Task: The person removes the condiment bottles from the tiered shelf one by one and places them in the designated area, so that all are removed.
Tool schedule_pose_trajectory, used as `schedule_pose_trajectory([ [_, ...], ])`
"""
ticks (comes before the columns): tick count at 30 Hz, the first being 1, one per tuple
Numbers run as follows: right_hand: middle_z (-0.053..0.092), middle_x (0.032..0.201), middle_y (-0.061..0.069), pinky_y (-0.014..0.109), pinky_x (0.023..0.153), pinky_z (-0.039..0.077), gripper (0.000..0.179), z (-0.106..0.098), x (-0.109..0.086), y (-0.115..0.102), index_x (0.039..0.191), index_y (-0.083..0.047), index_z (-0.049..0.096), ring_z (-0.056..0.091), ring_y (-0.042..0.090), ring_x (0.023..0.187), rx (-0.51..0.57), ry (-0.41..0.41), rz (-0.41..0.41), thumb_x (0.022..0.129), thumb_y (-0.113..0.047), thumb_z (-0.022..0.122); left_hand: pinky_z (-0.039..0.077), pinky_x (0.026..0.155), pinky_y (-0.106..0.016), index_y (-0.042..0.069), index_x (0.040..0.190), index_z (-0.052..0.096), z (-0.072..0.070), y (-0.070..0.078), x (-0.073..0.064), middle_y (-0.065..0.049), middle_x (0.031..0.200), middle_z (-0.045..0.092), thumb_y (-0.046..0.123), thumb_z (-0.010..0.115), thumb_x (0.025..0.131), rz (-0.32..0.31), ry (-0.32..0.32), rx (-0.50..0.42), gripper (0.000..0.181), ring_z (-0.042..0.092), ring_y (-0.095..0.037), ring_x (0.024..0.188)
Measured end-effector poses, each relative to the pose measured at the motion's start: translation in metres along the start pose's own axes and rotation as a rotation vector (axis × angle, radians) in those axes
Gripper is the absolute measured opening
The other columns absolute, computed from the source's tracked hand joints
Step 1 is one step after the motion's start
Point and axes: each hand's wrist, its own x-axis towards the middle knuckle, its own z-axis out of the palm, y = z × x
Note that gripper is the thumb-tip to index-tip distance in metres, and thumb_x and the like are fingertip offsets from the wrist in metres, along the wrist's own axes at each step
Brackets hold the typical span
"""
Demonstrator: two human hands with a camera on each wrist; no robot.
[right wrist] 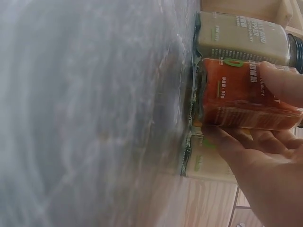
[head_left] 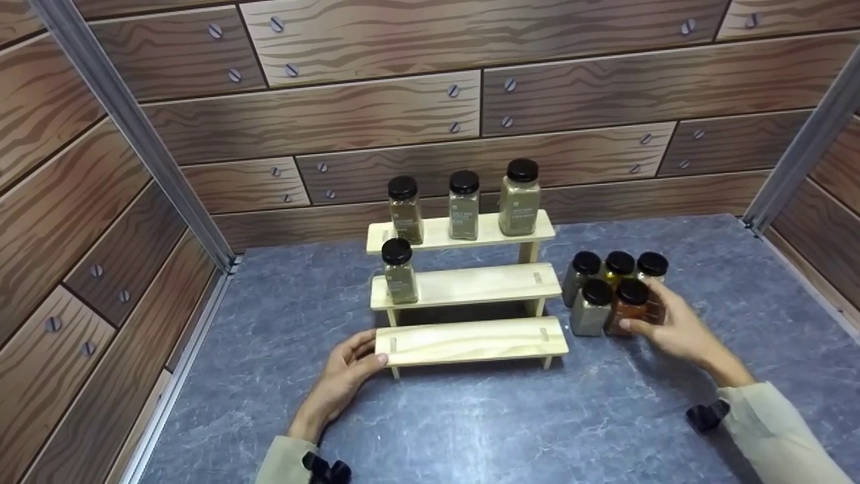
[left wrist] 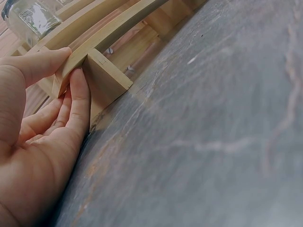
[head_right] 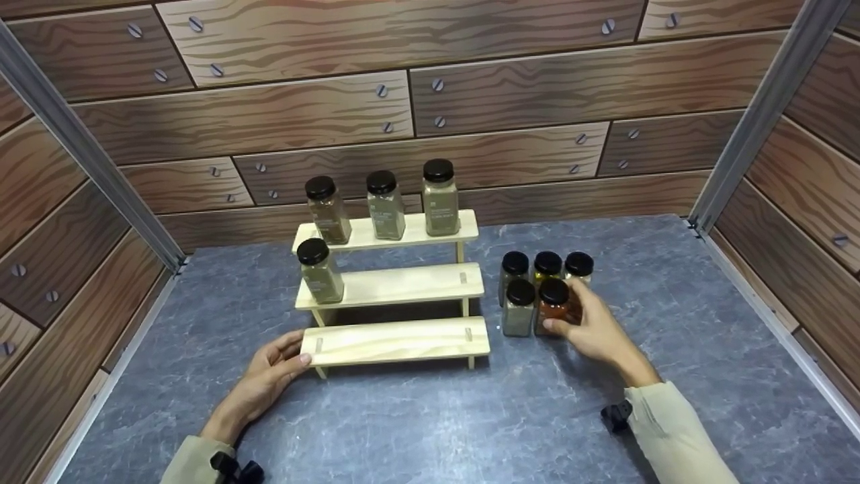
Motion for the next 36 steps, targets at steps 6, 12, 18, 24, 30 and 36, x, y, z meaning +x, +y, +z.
schedule_pose_trajectory([
  [6, 0.060, 0.126, -0.026, 0.010, 0.096, 0.054, 0.074, 0.001, 0.000, -0.001, 0.152, 0.011, 0.042, 0.064, -0.007, 0.110, 0.020, -0.013, 0.004, 0.087, 0.007, 0.079, 0.058, 0.106, -0.030, -0.016, 0.156, 0.034, 0.000, 0.001, 0.000, -0.033, 0.149, 0.051, 0.001, 0.070, 0.098, -0.005, -0.013, -0.018, 0.071, 0.066, -0.022, 0.120],
  [12, 0.064, 0.138, 0.011, 0.009, 0.097, 0.051, 0.074, 0.000, -0.001, -0.002, 0.152, 0.009, 0.043, 0.062, -0.010, 0.111, -0.009, -0.018, 0.031, 0.087, 0.005, 0.080, 0.059, 0.106, -0.031, -0.016, 0.156, 0.035, 0.000, 0.001, 0.001, -0.033, 0.149, 0.052, 0.001, 0.071, 0.098, -0.002, -0.009, -0.016, 0.070, 0.066, -0.021, 0.120],
  [18, 0.065, 0.138, 0.015, 0.011, 0.097, 0.052, 0.071, 0.000, 0.000, -0.001, 0.150, 0.007, 0.046, 0.064, -0.007, 0.111, -0.001, -0.036, 0.040, 0.087, 0.006, 0.079, 0.059, 0.105, -0.031, -0.017, 0.155, 0.036, 0.000, 0.000, 0.000, -0.031, 0.147, 0.054, 0.000, 0.071, 0.097, 0.005, -0.006, -0.015, 0.070, 0.067, -0.021, 0.119],
  [24, 0.059, 0.142, 0.029, 0.005, 0.099, 0.045, 0.075, -0.001, 0.001, -0.001, 0.153, 0.008, 0.043, 0.058, -0.012, 0.112, -0.046, -0.029, 0.034, 0.088, 0.004, 0.080, 0.059, 0.106, -0.032, -0.017, 0.155, 0.036, 0.000, 0.000, 0.000, -0.032, 0.147, 0.053, 0.000, 0.071, 0.097, 0.004, -0.003, -0.019, 0.070, 0.067, -0.022, 0.119],
  [30, 0.060, 0.139, 0.027, 0.006, 0.097, 0.046, 0.071, -0.001, 0.001, -0.004, 0.151, 0.008, 0.044, 0.059, -0.011, 0.110, -0.051, -0.043, 0.025, 0.088, 0.006, 0.078, 0.058, 0.106, -0.031, -0.018, 0.155, 0.035, 0.001, -0.001, 0.000, -0.032, 0.148, 0.053, 0.000, 0.071, 0.097, 0.007, 0.002, -0.008, 0.070, 0.066, -0.021, 0.120],
  [36, 0.065, 0.128, -0.003, 0.011, 0.097, 0.055, 0.061, -0.006, 0.004, -0.016, 0.141, 0.013, 0.047, 0.066, -0.005, 0.112, 0.058, -0.037, -0.052, 0.087, 0.015, 0.075, 0.058, 0.106, -0.029, -0.019, 0.155, 0.033, 0.001, 0.000, -0.001, -0.034, 0.148, 0.052, 0.000, 0.070, 0.097, 0.005, 0.003, -0.013, 0.071, 0.065, -0.019, 0.119],
])
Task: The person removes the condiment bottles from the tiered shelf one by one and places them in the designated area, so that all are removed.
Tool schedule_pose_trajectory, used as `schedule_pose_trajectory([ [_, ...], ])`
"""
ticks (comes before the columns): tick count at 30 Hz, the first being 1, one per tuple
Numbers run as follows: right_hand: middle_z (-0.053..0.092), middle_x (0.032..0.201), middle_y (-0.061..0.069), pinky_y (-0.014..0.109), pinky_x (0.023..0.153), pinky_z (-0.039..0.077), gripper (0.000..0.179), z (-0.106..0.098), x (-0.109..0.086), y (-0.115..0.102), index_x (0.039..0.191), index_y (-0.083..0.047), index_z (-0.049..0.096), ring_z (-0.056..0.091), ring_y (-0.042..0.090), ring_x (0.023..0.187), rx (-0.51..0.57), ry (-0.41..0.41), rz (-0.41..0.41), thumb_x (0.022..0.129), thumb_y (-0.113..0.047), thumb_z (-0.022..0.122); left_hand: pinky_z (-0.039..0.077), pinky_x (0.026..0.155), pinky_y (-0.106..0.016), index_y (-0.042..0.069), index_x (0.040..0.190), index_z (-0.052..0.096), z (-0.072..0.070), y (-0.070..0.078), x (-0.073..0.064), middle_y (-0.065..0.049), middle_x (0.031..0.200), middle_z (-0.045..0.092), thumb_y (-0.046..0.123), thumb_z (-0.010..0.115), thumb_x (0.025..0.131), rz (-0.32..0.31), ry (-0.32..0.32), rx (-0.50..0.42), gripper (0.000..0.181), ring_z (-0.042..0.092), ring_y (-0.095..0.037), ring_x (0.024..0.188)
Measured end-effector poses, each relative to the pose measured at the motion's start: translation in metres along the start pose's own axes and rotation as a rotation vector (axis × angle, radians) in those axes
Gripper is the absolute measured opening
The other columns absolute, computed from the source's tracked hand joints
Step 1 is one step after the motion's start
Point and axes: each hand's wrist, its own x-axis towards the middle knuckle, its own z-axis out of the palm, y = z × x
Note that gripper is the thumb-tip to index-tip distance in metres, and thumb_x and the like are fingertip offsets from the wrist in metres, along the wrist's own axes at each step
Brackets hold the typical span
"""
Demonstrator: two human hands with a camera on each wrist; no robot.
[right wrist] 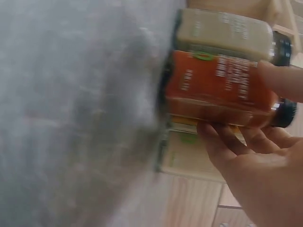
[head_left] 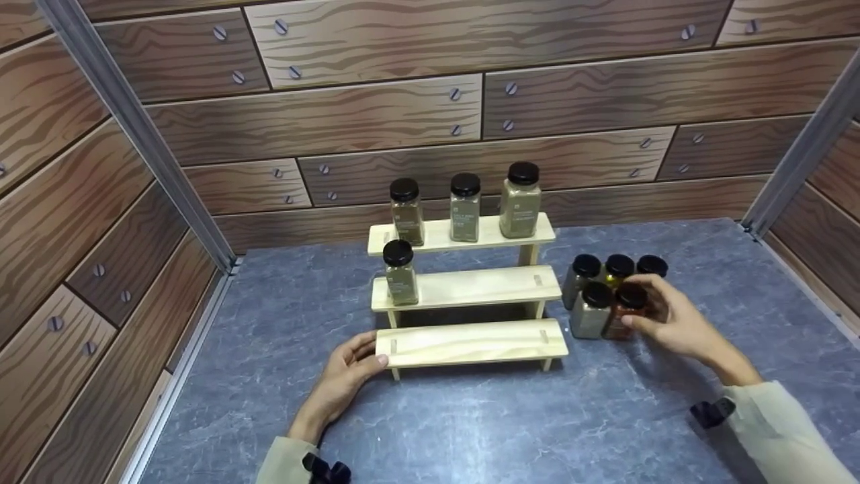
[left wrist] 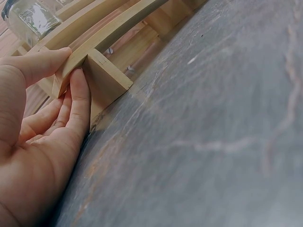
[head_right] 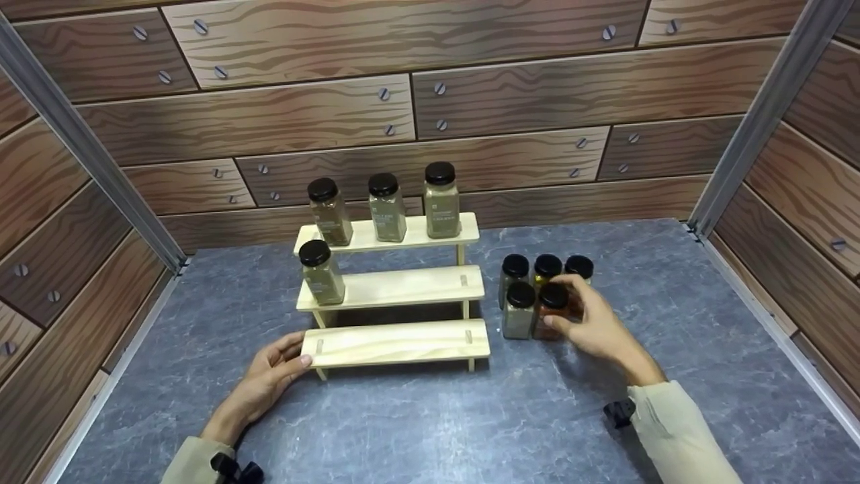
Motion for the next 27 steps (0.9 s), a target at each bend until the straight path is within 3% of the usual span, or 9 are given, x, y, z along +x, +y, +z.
schedule_pose_trajectory([
  [7, 0.068, 0.130, 0.011, 0.008, 0.103, 0.049, 0.058, -0.007, 0.006, -0.022, 0.140, 0.011, 0.052, 0.062, -0.007, 0.119, -0.063, 0.039, -0.047, 0.088, 0.010, 0.079, 0.058, 0.106, -0.030, -0.019, 0.155, 0.034, -0.001, 0.001, -0.001, -0.032, 0.146, 0.055, 0.001, 0.070, 0.098, 0.008, 0.000, 0.006, 0.070, 0.067, -0.019, 0.118],
  [15, 0.071, 0.124, -0.009, 0.010, 0.102, 0.052, 0.052, -0.009, 0.014, -0.048, 0.136, 0.011, 0.057, 0.069, 0.001, 0.114, -0.089, 0.090, -0.141, 0.088, 0.014, 0.078, 0.058, 0.107, -0.030, -0.018, 0.155, 0.034, -0.001, 0.000, 0.000, -0.032, 0.148, 0.054, 0.002, 0.071, 0.098, 0.009, -0.004, 0.015, 0.071, 0.066, -0.021, 0.121],
  [21, 0.071, 0.128, -0.005, 0.013, 0.104, 0.052, 0.055, -0.003, 0.024, -0.075, 0.139, 0.008, 0.057, 0.068, 0.003, 0.117, -0.073, 0.075, -0.163, 0.089, 0.013, 0.078, 0.058, 0.107, -0.030, -0.018, 0.155, 0.034, -0.001, -0.001, 0.000, -0.035, 0.149, 0.052, 0.002, 0.071, 0.098, 0.010, -0.005, 0.012, 0.071, 0.066, -0.021, 0.120],
  [27, 0.070, 0.132, -0.001, 0.017, 0.108, 0.052, 0.057, 0.015, 0.037, -0.101, 0.141, 0.004, 0.058, 0.068, 0.011, 0.122, -0.038, 0.037, -0.199, 0.089, 0.011, 0.079, 0.058, 0.106, -0.030, -0.016, 0.156, 0.035, -0.001, 0.000, 0.000, -0.030, 0.148, 0.055, 0.002, 0.071, 0.098, -0.003, -0.007, 0.008, 0.071, 0.066, -0.020, 0.120],
])
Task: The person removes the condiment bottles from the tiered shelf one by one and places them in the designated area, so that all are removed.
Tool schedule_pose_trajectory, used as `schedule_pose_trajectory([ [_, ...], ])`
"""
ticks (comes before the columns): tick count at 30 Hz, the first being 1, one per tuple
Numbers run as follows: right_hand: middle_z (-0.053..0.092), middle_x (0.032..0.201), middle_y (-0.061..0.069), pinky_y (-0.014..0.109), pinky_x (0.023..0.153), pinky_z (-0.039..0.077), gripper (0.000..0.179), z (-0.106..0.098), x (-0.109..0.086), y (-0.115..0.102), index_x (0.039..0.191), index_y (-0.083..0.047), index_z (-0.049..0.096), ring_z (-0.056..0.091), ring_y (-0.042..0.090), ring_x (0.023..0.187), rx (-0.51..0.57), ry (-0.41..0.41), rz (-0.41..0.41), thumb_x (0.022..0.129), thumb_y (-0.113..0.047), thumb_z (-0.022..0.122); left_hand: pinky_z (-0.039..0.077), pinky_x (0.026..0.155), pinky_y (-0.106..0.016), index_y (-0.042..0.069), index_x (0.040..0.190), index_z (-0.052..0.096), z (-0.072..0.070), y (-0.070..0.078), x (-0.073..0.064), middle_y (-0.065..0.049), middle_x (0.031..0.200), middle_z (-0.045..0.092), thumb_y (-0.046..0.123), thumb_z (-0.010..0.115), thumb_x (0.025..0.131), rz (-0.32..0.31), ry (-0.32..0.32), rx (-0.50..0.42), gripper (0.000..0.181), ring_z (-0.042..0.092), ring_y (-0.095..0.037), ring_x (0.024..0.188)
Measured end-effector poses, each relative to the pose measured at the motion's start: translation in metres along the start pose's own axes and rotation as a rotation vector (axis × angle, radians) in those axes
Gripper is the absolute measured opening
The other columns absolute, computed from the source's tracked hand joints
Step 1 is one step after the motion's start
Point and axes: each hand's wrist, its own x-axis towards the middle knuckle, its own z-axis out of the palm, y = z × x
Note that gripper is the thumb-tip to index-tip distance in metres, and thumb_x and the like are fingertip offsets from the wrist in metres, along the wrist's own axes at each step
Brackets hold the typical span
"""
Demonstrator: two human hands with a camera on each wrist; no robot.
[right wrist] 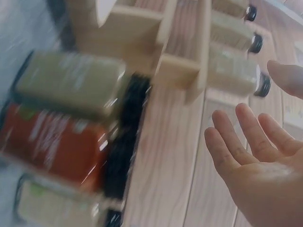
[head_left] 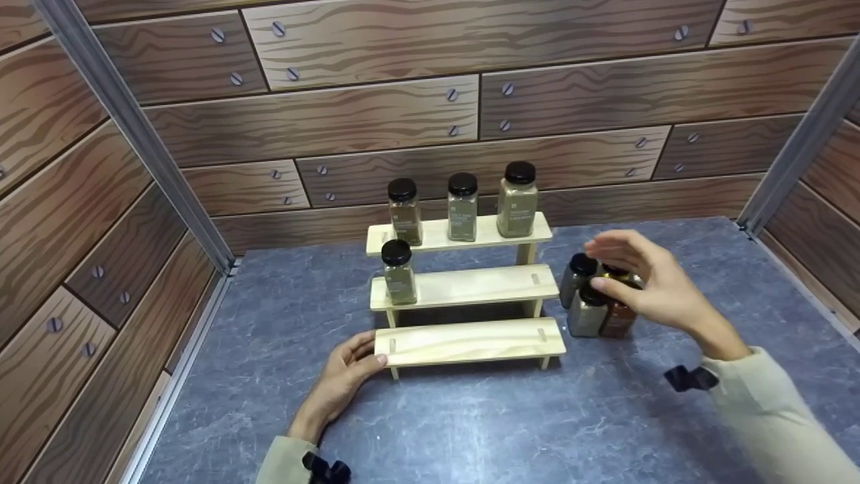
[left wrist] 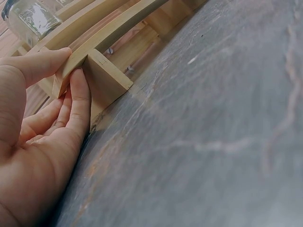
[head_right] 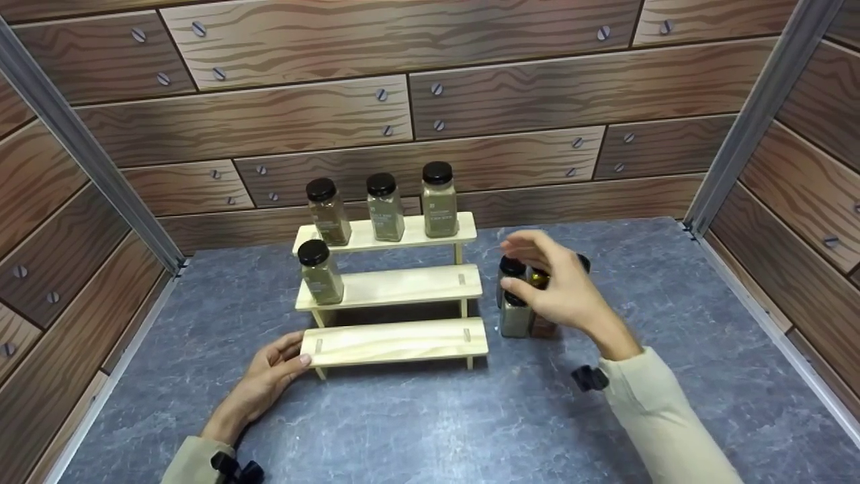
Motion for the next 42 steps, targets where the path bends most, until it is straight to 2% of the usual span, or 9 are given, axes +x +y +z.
schedule_pose_trajectory([
  [5, 0.067, 0.137, 0.006, 0.019, 0.111, 0.051, 0.057, 0.016, 0.014, -0.012, 0.144, -0.001, 0.057, 0.066, 0.016, 0.128, -0.004, -0.061, -0.007, 0.092, 0.003, 0.080, 0.058, 0.106, -0.030, -0.016, 0.156, 0.036, 0.000, 0.000, 0.001, -0.028, 0.147, 0.056, 0.002, 0.070, 0.098, 0.002, -0.009, -0.006, 0.069, 0.066, -0.020, 0.120],
  [12, 0.066, 0.140, 0.013, 0.023, 0.114, 0.050, 0.061, 0.042, 0.032, -0.025, 0.145, 0.003, 0.054, 0.065, 0.023, 0.130, 0.032, -0.130, -0.011, 0.091, 0.000, 0.082, 0.058, 0.106, -0.030, -0.018, 0.154, 0.035, 0.000, -0.001, 0.001, -0.031, 0.147, 0.054, 0.002, 0.070, 0.098, 0.019, -0.011, 0.003, 0.069, 0.066, -0.020, 0.120],
  [17, 0.067, 0.138, 0.010, 0.028, 0.115, 0.051, 0.061, 0.060, 0.043, -0.031, 0.143, 0.003, 0.055, 0.065, 0.028, 0.128, 0.064, -0.154, -0.027, 0.088, 0.003, 0.082, 0.058, 0.107, -0.031, -0.018, 0.155, 0.036, -0.001, -0.001, 0.001, -0.030, 0.147, 0.055, 0.002, 0.070, 0.098, 0.022, -0.014, 0.008, 0.069, 0.065, -0.020, 0.121],
  [24, 0.067, 0.138, 0.013, 0.040, 0.114, 0.054, 0.062, 0.084, 0.057, -0.040, 0.143, 0.005, 0.054, 0.066, 0.027, 0.125, 0.095, -0.190, -0.060, 0.088, 0.002, 0.082, 0.058, 0.107, -0.032, -0.017, 0.154, 0.037, -0.001, -0.001, 0.001, -0.029, 0.146, 0.056, 0.001, 0.071, 0.098, 0.010, -0.003, 0.005, 0.068, 0.065, -0.021, 0.121],
  [29, 0.067, 0.139, 0.012, 0.043, 0.114, 0.054, 0.061, 0.098, 0.067, -0.046, 0.143, 0.001, 0.056, 0.066, 0.028, 0.127, 0.114, -0.214, -0.046, 0.088, 0.000, 0.083, 0.057, 0.108, -0.031, -0.017, 0.154, 0.036, 0.000, -0.001, 0.001, -0.032, 0.148, 0.054, 0.002, 0.070, 0.099, 0.017, -0.011, 0.013, 0.068, 0.065, -0.022, 0.123],
  [33, 0.065, 0.140, 0.018, 0.049, 0.115, 0.054, 0.060, 0.110, 0.073, -0.048, 0.142, -0.001, 0.057, 0.065, 0.032, 0.128, 0.142, -0.223, -0.043, 0.088, 0.001, 0.083, 0.057, 0.108, -0.031, -0.016, 0.155, 0.036, 0.000, -0.001, 0.001, -0.033, 0.150, 0.052, 0.004, 0.071, 0.099, 0.017, -0.016, 0.019, 0.068, 0.064, -0.022, 0.124],
  [36, 0.063, 0.141, 0.022, 0.050, 0.114, 0.054, 0.060, 0.119, 0.078, -0.048, 0.142, 0.000, 0.057, 0.065, 0.033, 0.129, 0.162, -0.223, -0.040, 0.088, 0.002, 0.082, 0.058, 0.107, -0.031, -0.015, 0.155, 0.038, 0.000, -0.001, 0.002, -0.033, 0.150, 0.053, 0.003, 0.071, 0.099, 0.013, -0.009, 0.016, 0.068, 0.065, -0.022, 0.123],
  [42, 0.063, 0.142, 0.021, 0.048, 0.114, 0.054, 0.062, 0.142, 0.086, -0.045, 0.143, 0.003, 0.055, 0.065, 0.035, 0.128, 0.161, -0.242, -0.054, 0.088, -0.003, 0.084, 0.058, 0.108, -0.032, -0.016, 0.154, 0.038, -0.001, -0.002, 0.001, -0.032, 0.149, 0.054, 0.003, 0.071, 0.098, 0.009, -0.004, 0.016, 0.068, 0.065, -0.021, 0.123],
])
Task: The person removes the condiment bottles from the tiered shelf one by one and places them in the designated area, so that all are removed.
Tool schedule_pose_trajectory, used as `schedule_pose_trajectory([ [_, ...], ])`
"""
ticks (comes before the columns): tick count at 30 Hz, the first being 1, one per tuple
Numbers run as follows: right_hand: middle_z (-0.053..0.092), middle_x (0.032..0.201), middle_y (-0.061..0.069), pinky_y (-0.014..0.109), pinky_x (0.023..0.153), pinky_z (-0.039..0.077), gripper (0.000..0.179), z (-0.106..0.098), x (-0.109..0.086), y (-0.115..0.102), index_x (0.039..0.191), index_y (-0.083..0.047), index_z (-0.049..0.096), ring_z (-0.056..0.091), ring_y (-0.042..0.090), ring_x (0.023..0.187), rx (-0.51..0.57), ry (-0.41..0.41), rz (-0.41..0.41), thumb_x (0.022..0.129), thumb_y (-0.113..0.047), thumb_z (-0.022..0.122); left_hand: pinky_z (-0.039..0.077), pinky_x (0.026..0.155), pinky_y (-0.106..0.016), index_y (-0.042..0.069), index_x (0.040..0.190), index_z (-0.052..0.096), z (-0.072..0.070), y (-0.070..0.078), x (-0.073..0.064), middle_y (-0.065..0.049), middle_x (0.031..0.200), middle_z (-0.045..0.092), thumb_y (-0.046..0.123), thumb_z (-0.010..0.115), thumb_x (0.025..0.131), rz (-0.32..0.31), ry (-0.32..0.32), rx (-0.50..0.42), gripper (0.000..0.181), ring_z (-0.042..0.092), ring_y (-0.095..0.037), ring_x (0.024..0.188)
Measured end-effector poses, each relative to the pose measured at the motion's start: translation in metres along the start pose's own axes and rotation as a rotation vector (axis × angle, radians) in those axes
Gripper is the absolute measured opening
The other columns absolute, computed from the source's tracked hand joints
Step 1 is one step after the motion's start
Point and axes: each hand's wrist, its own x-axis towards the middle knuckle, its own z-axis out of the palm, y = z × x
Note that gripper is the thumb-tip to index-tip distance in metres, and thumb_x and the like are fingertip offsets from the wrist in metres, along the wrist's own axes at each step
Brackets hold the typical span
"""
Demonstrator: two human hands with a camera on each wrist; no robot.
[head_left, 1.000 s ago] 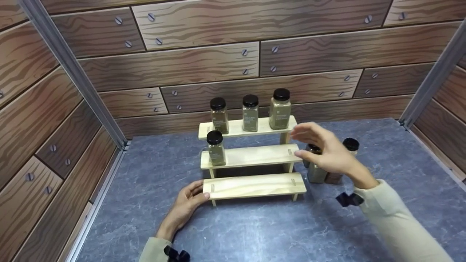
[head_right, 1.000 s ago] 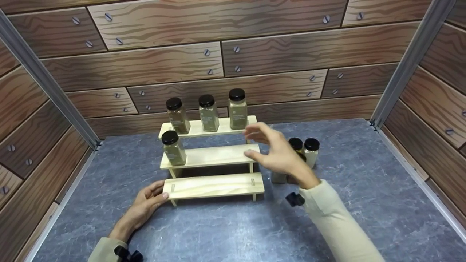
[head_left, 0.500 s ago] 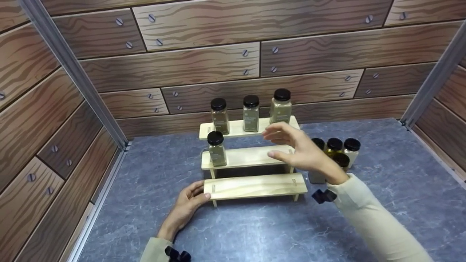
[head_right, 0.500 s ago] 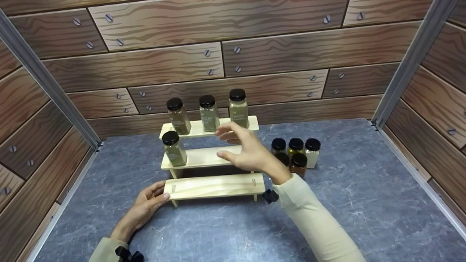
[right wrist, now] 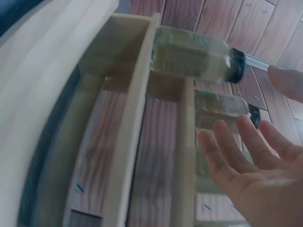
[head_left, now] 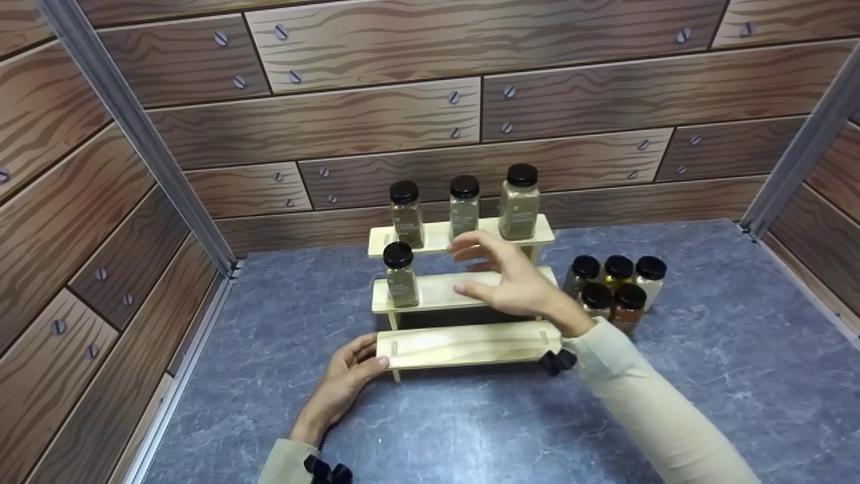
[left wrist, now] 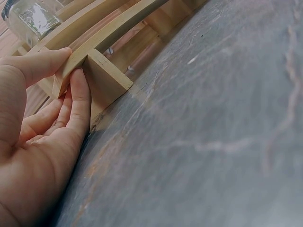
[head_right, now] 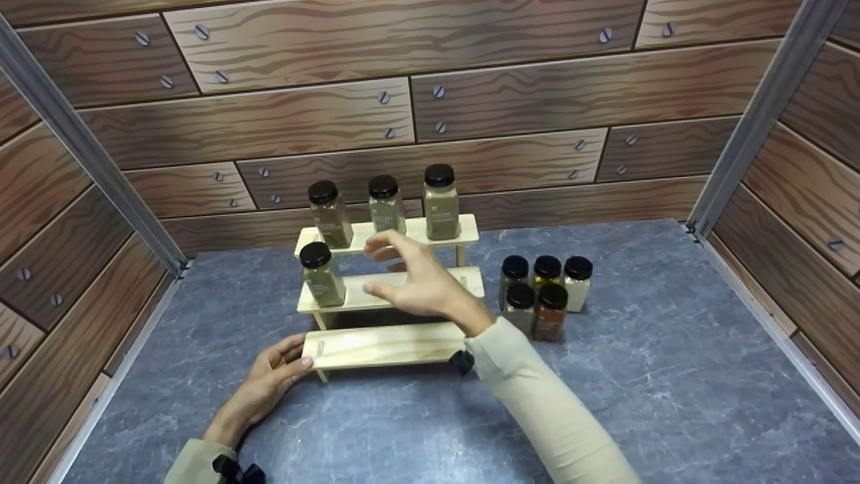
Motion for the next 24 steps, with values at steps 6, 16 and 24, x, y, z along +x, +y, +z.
schedule_pose_trajectory([
  [6, 0.064, 0.141, 0.017, 0.052, 0.111, 0.056, 0.063, 0.022, 0.013, 0.010, 0.143, 0.001, 0.055, 0.066, 0.035, 0.127, -0.024, -0.017, 0.006, 0.089, -0.012, 0.086, 0.058, 0.107, -0.032, -0.017, 0.154, 0.037, 0.000, 0.001, 0.000, -0.033, 0.148, 0.054, 0.002, 0.071, 0.098, 0.008, 0.004, -0.001, 0.068, 0.065, -0.022, 0.122],
  [16, 0.061, 0.143, 0.021, 0.058, 0.105, 0.058, 0.069, 0.048, 0.033, 0.016, 0.148, -0.002, 0.052, 0.065, 0.043, 0.127, 0.080, 0.013, 0.075, 0.088, -0.007, 0.086, 0.058, 0.107, -0.031, -0.018, 0.154, 0.037, 0.000, 0.001, -0.001, -0.033, 0.148, 0.054, 0.000, 0.071, 0.097, 0.006, -0.002, 0.001, 0.068, 0.065, -0.021, 0.122],
  [24, 0.063, 0.144, 0.018, 0.052, 0.106, 0.059, 0.072, 0.061, 0.043, 0.017, 0.151, -0.007, 0.052, 0.068, 0.038, 0.125, 0.072, 0.032, 0.110, 0.088, -0.011, 0.087, 0.057, 0.108, -0.030, -0.018, 0.155, 0.034, 0.000, 0.002, 0.000, -0.035, 0.151, 0.050, -0.001, 0.068, 0.098, -0.006, -0.001, -0.019, 0.068, 0.064, -0.022, 0.124],
])
